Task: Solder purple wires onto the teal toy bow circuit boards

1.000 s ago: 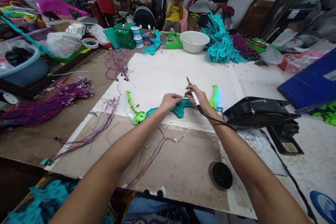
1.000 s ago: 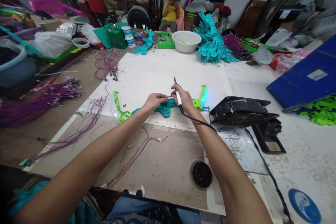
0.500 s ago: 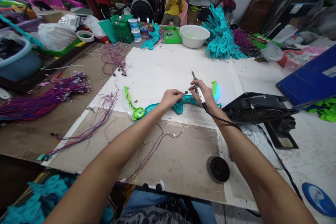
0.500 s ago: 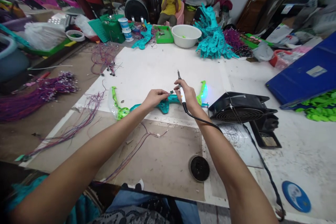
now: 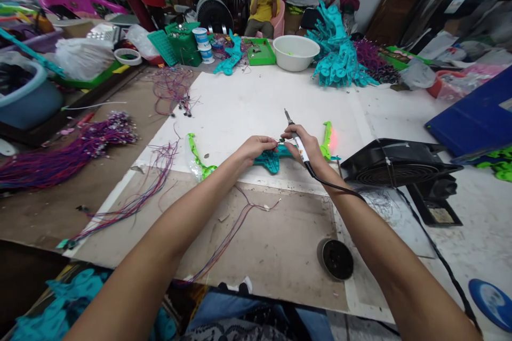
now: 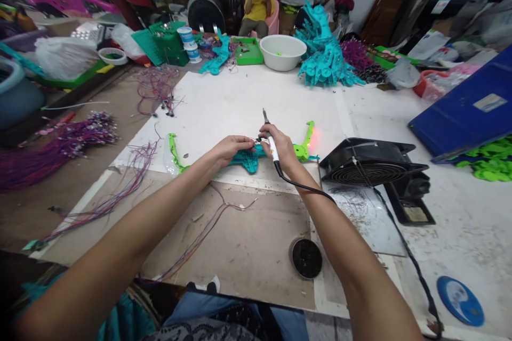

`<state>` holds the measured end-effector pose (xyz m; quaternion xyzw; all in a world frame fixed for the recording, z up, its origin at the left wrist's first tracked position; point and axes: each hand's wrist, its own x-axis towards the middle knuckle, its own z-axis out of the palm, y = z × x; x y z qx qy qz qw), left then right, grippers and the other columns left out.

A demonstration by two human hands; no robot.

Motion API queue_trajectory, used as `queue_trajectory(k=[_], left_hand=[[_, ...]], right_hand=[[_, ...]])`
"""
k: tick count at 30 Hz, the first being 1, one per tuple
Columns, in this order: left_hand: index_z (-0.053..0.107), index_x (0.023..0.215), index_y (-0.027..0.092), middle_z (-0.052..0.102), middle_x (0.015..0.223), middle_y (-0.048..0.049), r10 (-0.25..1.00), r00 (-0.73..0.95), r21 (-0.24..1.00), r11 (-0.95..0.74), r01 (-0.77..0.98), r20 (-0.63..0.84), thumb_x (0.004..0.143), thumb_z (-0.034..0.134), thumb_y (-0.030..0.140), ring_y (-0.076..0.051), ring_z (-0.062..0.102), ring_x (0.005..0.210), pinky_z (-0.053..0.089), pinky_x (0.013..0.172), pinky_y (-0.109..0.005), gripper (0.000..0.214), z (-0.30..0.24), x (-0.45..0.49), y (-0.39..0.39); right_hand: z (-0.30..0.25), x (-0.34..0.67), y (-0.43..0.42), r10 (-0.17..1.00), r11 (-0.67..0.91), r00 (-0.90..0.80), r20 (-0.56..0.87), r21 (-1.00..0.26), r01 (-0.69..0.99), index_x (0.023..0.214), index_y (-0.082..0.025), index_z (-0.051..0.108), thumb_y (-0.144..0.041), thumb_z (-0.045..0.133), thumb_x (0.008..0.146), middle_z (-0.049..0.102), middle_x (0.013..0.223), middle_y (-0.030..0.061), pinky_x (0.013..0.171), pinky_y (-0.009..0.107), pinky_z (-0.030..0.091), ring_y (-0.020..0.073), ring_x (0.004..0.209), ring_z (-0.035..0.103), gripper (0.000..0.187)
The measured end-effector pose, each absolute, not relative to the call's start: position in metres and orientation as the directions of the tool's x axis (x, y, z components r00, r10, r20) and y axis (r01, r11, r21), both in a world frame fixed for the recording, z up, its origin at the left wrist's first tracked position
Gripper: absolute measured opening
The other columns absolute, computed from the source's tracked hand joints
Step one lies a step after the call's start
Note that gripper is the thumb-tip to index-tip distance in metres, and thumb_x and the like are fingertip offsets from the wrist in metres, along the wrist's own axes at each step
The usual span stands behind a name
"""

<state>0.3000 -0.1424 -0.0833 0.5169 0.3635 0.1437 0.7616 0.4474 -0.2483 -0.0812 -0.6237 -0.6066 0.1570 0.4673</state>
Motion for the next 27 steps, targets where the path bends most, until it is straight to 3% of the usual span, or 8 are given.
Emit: queue_trajectory(k=[6, 23, 27], left_hand=[[0.066, 0.065, 0.013, 0.063, 0.060, -0.0008, 0.563, 0.738, 0.907, 0.390, 0.160, -0.372, 0.071, 0.067, 0.011, -0.010, 0.055, 0.058, 0.039, 0.066, -0.027, 0.006, -0.0835, 0.2987, -0.1409], [0.065, 0.062, 0.014, 0.062, 0.060, -0.0011, 0.592, 0.711, 0.905, 0.396, 0.153, -0.379, 0.071, 0.067, 0.009, -0.010, 0.053, 0.059, 0.040, 0.068, -0.027, 0.010, -0.0806, 0.2990, -0.1439], [0.065, 0.060, 0.013, 0.062, 0.059, -0.0012, 0.575, 0.717, 0.896, 0.415, 0.159, -0.394, 0.072, 0.066, 0.008, -0.010, 0.053, 0.059, 0.040, 0.070, -0.028, 0.013, -0.0797, 0.2985, -0.1430]], right_hand=[[-0.0853, 0.4435, -0.2452, 0.883, 0.210, 0.236, 0.405, -0.792, 0.573, 0.107, -0.026, 0.049, -0.025, 0.055, 0.079, 0.065, 0.091, 0.0021, 0.078, 0.033, 0.052, 0.0164, 0.079, 0.064, 0.028], [-0.0894, 0.4403, -0.2458, 0.871, 0.203, 0.265, 0.413, -0.795, 0.572, 0.108, -0.027, 0.049, -0.028, 0.055, 0.080, 0.065, 0.092, 0.0029, 0.077, 0.033, 0.053, 0.0169, 0.080, 0.065, 0.028], [-0.0896, 0.4393, -0.2475, 0.852, 0.238, 0.224, 0.473, -0.732, 0.638, 0.108, -0.026, 0.051, -0.027, 0.054, 0.083, 0.065, 0.093, 0.0028, 0.078, 0.033, 0.053, 0.0168, 0.081, 0.065, 0.025]])
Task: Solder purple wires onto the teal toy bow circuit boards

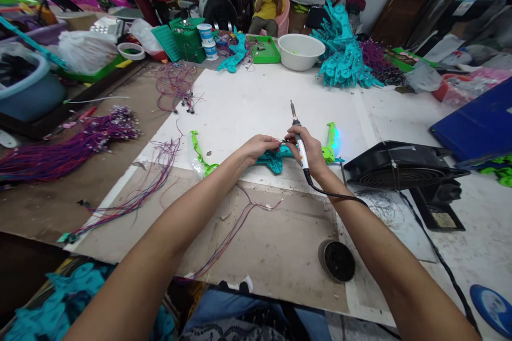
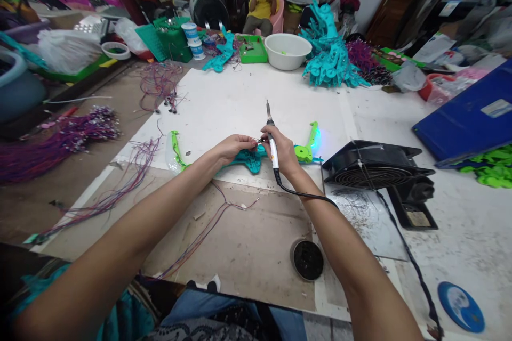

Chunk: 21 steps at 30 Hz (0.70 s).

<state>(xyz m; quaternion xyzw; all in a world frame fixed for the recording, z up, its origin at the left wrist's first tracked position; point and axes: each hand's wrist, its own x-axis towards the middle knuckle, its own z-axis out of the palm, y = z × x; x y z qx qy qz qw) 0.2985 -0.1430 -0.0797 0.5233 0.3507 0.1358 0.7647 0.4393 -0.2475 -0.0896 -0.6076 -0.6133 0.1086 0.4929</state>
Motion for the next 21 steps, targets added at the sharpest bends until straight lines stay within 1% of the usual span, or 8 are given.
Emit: queue_trajectory(k=[3, 8, 14, 18, 21], left_hand=[[0.066, 0.060, 0.013, 0.062, 0.059, -0.0010, 0.570, 0.720, 0.894, 0.417, 0.161, -0.396, 0.072, 0.067, 0.010, -0.010, 0.052, 0.059, 0.040, 0.071, -0.028, 0.012, -0.0798, 0.2981, -0.1422], [0.067, 0.061, 0.014, 0.062, 0.059, -0.0012, 0.570, 0.724, 0.896, 0.418, 0.150, -0.387, 0.072, 0.068, 0.010, -0.010, 0.053, 0.059, 0.041, 0.072, -0.028, 0.011, -0.0819, 0.2983, -0.1421], [0.067, 0.064, 0.013, 0.062, 0.060, -0.0009, 0.590, 0.715, 0.905, 0.400, 0.145, -0.375, 0.072, 0.068, 0.011, -0.009, 0.053, 0.059, 0.041, 0.070, -0.028, 0.008, -0.0825, 0.2985, -0.1434], [0.067, 0.066, 0.013, 0.063, 0.061, -0.0004, 0.625, 0.708, 0.934, 0.324, 0.150, -0.331, 0.069, 0.070, 0.012, -0.010, 0.055, 0.060, 0.041, 0.069, -0.027, 0.004, -0.0836, 0.3015, -0.1456], [0.069, 0.068, 0.013, 0.065, 0.064, -0.0013, 0.649, 0.706, 0.954, 0.265, 0.139, -0.283, 0.068, 0.069, 0.012, -0.011, 0.057, 0.063, 0.041, 0.069, -0.027, 0.002, -0.0850, 0.3043, -0.1485]], right_hand=[[-0.0893, 0.4374, -0.2486, 0.833, 0.231, 0.212, 0.511, -0.669, 0.707, 0.107, -0.027, 0.053, -0.028, 0.053, 0.086, 0.065, 0.093, 0.0030, 0.080, 0.034, 0.052, 0.0179, 0.084, 0.065, 0.021], [-0.0929, 0.4346, -0.2487, 0.812, 0.196, 0.249, 0.528, -0.649, 0.735, 0.106, -0.028, 0.053, -0.028, 0.050, 0.088, 0.066, 0.090, 0.0029, 0.078, 0.034, 0.052, 0.0190, 0.084, 0.066, 0.018], [-0.0955, 0.4376, -0.2473, 0.826, 0.186, 0.261, 0.499, -0.679, 0.710, 0.107, -0.029, 0.052, -0.027, 0.052, 0.086, 0.067, 0.088, 0.0022, 0.077, 0.034, 0.053, 0.0190, 0.082, 0.067, 0.021], [-0.0926, 0.4404, -0.2481, 0.832, 0.172, 0.281, 0.479, -0.704, 0.689, 0.107, -0.028, 0.052, -0.027, 0.053, 0.084, 0.068, 0.091, 0.0023, 0.077, 0.033, 0.053, 0.0188, 0.084, 0.067, 0.023], [-0.0909, 0.4411, -0.2495, 0.821, 0.161, 0.311, 0.479, -0.716, 0.679, 0.106, -0.029, 0.052, -0.027, 0.053, 0.084, 0.068, 0.090, 0.0017, 0.077, 0.033, 0.053, 0.0183, 0.083, 0.067, 0.023]])
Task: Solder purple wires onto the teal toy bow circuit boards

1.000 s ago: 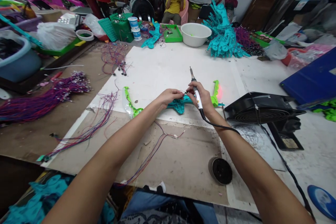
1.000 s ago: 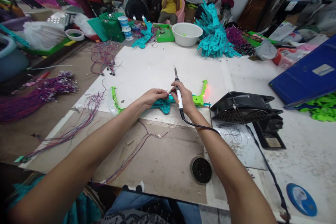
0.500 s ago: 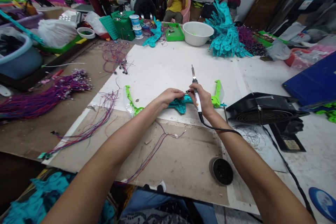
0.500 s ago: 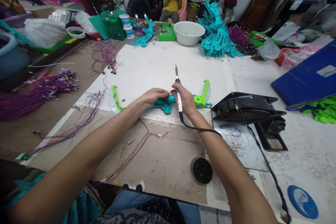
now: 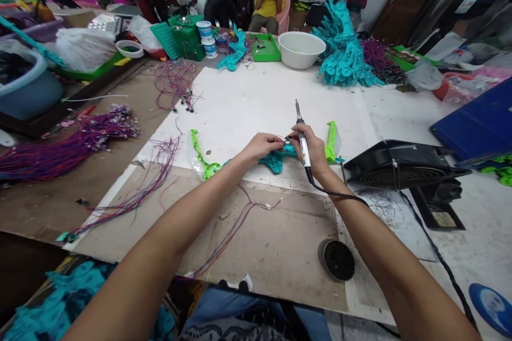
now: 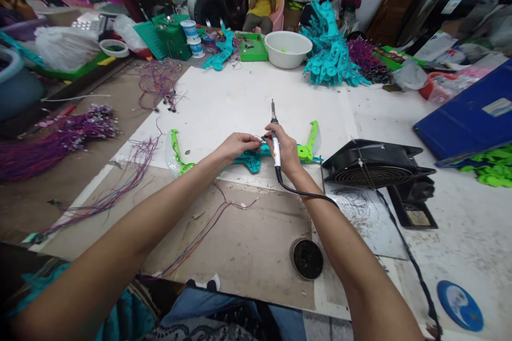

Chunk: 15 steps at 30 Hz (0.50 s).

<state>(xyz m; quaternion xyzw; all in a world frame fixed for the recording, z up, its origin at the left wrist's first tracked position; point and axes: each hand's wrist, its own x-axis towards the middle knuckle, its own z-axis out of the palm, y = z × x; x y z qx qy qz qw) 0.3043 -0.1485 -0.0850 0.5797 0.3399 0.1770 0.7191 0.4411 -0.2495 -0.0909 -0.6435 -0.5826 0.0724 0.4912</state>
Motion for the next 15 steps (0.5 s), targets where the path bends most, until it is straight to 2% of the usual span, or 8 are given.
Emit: queue_trajectory(k=[15], left_hand=[[0.071, 0.070, 0.014, 0.065, 0.064, -0.0010, 0.715, 0.659, 0.972, 0.173, 0.158, -0.235, 0.068, 0.067, 0.013, -0.012, 0.056, 0.063, 0.042, 0.067, -0.027, 0.005, -0.0891, 0.3116, -0.1568]], right_hand=[[-0.0918, 0.4394, -0.2555, 0.812, 0.092, 0.417, 0.408, -0.796, 0.598, 0.105, -0.026, 0.051, -0.029, 0.059, 0.080, 0.068, 0.084, 0.0011, 0.071, 0.032, 0.053, 0.0176, 0.074, 0.066, 0.027]])
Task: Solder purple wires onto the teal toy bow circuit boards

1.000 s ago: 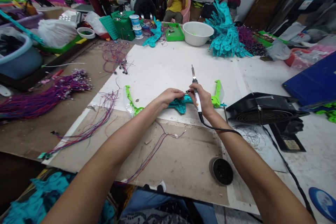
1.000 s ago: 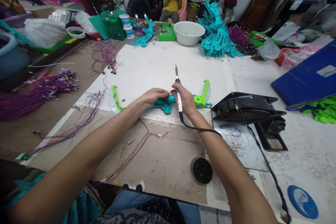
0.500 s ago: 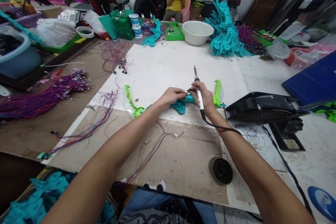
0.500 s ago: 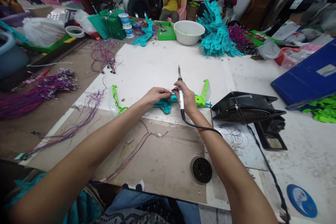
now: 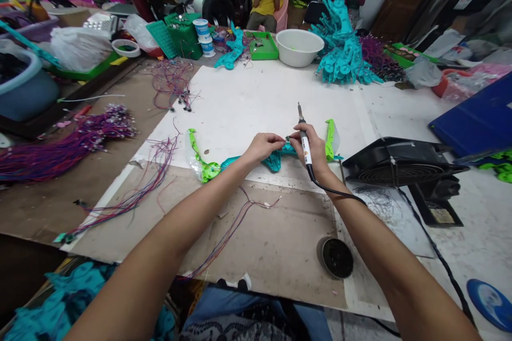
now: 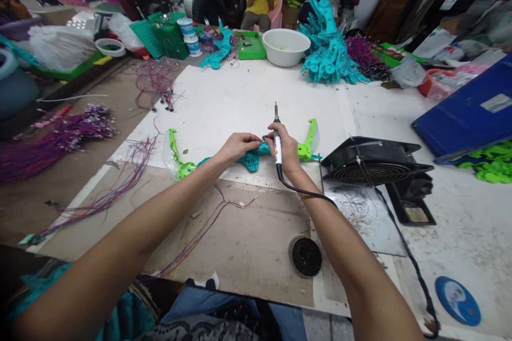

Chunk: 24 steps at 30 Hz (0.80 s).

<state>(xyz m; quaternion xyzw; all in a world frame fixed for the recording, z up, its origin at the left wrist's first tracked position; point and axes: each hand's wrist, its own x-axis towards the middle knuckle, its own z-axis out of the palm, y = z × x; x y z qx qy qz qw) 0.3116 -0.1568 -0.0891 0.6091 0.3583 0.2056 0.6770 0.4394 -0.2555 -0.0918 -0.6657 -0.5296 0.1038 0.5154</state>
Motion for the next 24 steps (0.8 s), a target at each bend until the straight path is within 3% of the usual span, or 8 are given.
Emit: queue_trajectory(k=[7, 11, 14, 20, 24], left_hand=[[0.071, 0.070, 0.014, 0.064, 0.062, -0.0002, 0.720, 0.661, 0.966, 0.049, 0.253, -0.210, 0.070, 0.067, 0.017, -0.011, 0.052, 0.058, 0.039, 0.060, -0.026, 0.006, -0.090, 0.308, -0.161], [0.072, 0.072, 0.014, 0.063, 0.062, -0.0004, 0.741, 0.638, 0.958, 0.029, 0.286, -0.212, 0.072, 0.066, 0.021, -0.010, 0.052, 0.058, 0.039, 0.058, -0.025, 0.009, -0.090, 0.307, -0.164], [0.072, 0.072, 0.013, 0.063, 0.062, -0.0010, 0.757, 0.606, 0.950, 0.057, 0.308, -0.243, 0.071, 0.066, 0.021, -0.010, 0.050, 0.056, 0.038, 0.055, -0.025, 0.010, -0.089, 0.309, -0.164], [0.072, 0.071, 0.013, 0.065, 0.061, -0.0030, 0.762, 0.563, 0.923, 0.114, 0.368, -0.319, 0.069, 0.065, 0.022, -0.011, 0.054, 0.057, 0.039, 0.053, -0.023, 0.012, -0.086, 0.312, -0.165], [0.073, 0.072, 0.014, 0.065, 0.058, -0.0027, 0.778, 0.535, 0.875, 0.037, 0.484, -0.329, 0.066, 0.069, 0.024, -0.015, 0.059, 0.061, 0.044, 0.058, -0.025, 0.013, -0.086, 0.312, -0.162]], right_hand=[[-0.095, 0.440, -0.262, 0.843, 0.057, 0.382, 0.379, -0.768, 0.637, 0.107, -0.025, 0.052, -0.030, 0.060, 0.082, 0.069, 0.085, 0.0015, 0.068, 0.032, 0.052, 0.0171, 0.069, 0.065, 0.027], [-0.083, 0.443, -0.276, 0.750, 0.118, 0.329, 0.574, -0.605, 0.787, 0.105, -0.025, 0.059, -0.038, 0.054, 0.089, 0.069, 0.095, 0.0047, 0.082, 0.039, 0.051, 0.0214, 0.091, 0.063, 0.021], [-0.065, 0.441, -0.297, 0.678, 0.201, 0.248, 0.692, -0.498, 0.843, 0.115, -0.027, 0.060, -0.038, 0.050, 0.092, 0.068, 0.091, 0.0035, 0.085, 0.039, 0.050, 0.0206, 0.091, 0.062, 0.027], [-0.057, 0.423, -0.332, 0.700, 0.234, 0.283, 0.656, -0.584, 0.777, 0.092, -0.022, 0.068, -0.019, 0.062, 0.085, 0.070, 0.084, 0.0007, 0.073, 0.029, 0.052, 0.0145, 0.074, 0.065, 0.010], [-0.068, 0.418, -0.338, 0.728, 0.150, 0.324, 0.604, -0.601, 0.785, 0.094, -0.020, 0.068, -0.019, 0.061, 0.084, 0.072, 0.085, 0.0025, 0.072, 0.028, 0.053, 0.0149, 0.073, 0.067, 0.012]])
